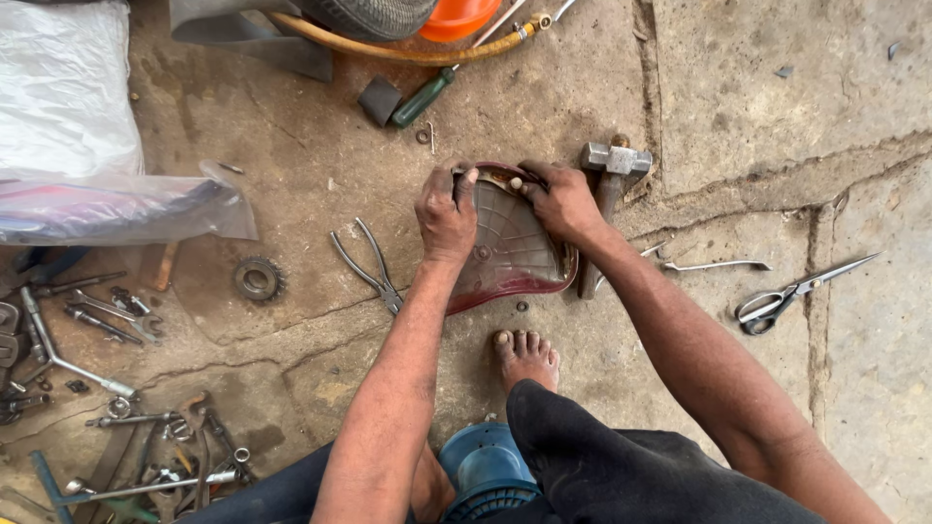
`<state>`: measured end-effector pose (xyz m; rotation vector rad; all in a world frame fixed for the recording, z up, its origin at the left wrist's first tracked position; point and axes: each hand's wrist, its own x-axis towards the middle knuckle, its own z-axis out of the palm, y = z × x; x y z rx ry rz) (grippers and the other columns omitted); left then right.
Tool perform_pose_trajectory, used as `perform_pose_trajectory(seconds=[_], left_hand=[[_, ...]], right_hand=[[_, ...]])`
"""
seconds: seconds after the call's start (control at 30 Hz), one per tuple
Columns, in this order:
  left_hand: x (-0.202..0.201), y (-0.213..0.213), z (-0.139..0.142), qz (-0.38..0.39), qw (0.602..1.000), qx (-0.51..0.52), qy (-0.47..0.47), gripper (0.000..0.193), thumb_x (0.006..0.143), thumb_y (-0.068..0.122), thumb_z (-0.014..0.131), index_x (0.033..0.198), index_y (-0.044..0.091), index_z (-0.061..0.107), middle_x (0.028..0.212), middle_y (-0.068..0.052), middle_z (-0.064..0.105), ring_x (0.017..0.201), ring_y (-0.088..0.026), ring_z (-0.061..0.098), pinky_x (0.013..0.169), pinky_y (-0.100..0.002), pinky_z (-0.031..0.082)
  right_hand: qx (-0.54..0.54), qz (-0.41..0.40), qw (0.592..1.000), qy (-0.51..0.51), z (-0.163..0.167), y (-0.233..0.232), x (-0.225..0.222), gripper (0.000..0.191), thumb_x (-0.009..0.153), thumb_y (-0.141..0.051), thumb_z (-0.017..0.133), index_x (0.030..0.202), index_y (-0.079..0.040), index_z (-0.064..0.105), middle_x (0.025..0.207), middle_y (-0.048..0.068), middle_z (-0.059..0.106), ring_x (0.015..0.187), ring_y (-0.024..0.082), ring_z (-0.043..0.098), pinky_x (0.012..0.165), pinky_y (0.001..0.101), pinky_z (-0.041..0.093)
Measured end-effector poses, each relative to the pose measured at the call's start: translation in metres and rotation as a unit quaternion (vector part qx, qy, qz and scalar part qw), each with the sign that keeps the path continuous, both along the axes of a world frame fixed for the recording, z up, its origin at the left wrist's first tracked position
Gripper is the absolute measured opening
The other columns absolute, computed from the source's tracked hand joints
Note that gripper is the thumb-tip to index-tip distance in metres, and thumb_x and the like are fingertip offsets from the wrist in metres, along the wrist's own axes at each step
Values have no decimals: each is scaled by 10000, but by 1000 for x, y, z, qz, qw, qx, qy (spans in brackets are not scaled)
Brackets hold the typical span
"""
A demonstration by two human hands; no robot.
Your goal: The person inflates a bicycle tire using a hand pump and then removes the bicycle seat. They use a hammer to tap on the underside of the seat, likely to adjust or remove components.
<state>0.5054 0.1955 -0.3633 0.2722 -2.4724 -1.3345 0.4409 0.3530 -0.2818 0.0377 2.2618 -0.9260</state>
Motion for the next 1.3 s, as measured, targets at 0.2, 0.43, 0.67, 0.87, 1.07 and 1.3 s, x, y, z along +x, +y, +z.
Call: perform_pose_trajectory(seconds=[0.2, 0.43, 0.67, 0.87, 1.07, 1.3], left_hand=[[2, -1, -4, -7, 998, 27, -55, 170, 1066, 240, 604, 1180, 118, 577, 982, -65, 723, 842, -192, 750, 633, -305, 616], [4, -1, -7, -12, 999, 27, -44, 156, 1060, 193, 611, 1181, 110, 557, 997, -75, 703, 895, -219, 754, 678, -333, 636], [4, -1, -6, -16, 998, 37, -48, 154, 1051, 183, 631, 1176, 104, 587, 1002, -82, 719, 880, -225, 760, 668, -337, 627], [3, -1, -4, -12, 998, 35, -41, 160, 1047, 189, 639, 1169, 98, 589, 996, -83, 724, 877, -228, 765, 662, -339, 630], [3, 1, 0, -19, 1000, 4, -17, 156, 1056, 192, 630, 1181, 113, 581, 1003, -84, 728, 882, -235, 766, 678, -353, 633], [-2, -6, 0, -61, 995, -78, -8, 222, 1040, 133, 655, 1247, 135, 575, 1013, -103, 728, 858, -264, 750, 700, -395, 628]], right_hand=[[26, -56, 978, 201, -6, 37, 21, 331, 1021, -142, 626, 1333, -30, 621, 1226, 200, 663, 1032, 282, 691, 869, 395, 634], [194, -175, 954, 145, -22, 85, 76, 617, 877, -241, 804, 1350, 43, 528, 1112, 207, 664, 858, 280, 690, 755, 412, 578], [159, -140, 977, 33, -28, 89, 76, 439, 913, -210, 770, 1216, 37, 569, 983, 162, 700, 787, 223, 693, 704, 377, 615], [-63, -365, 918, -139, -21, 104, 57, 319, 901, -65, 654, 1187, 11, 534, 861, 128, 673, 602, 172, 644, 527, 321, 584], [-71, -303, 944, -111, -7, 105, 51, 369, 920, -111, 689, 1245, 15, 569, 794, 98, 674, 545, 140, 604, 484, 295, 537], [55, -94, 991, 72, 47, 76, 61, 547, 879, -125, 768, 1327, 55, 509, 1005, 181, 709, 805, 267, 725, 709, 400, 649]])
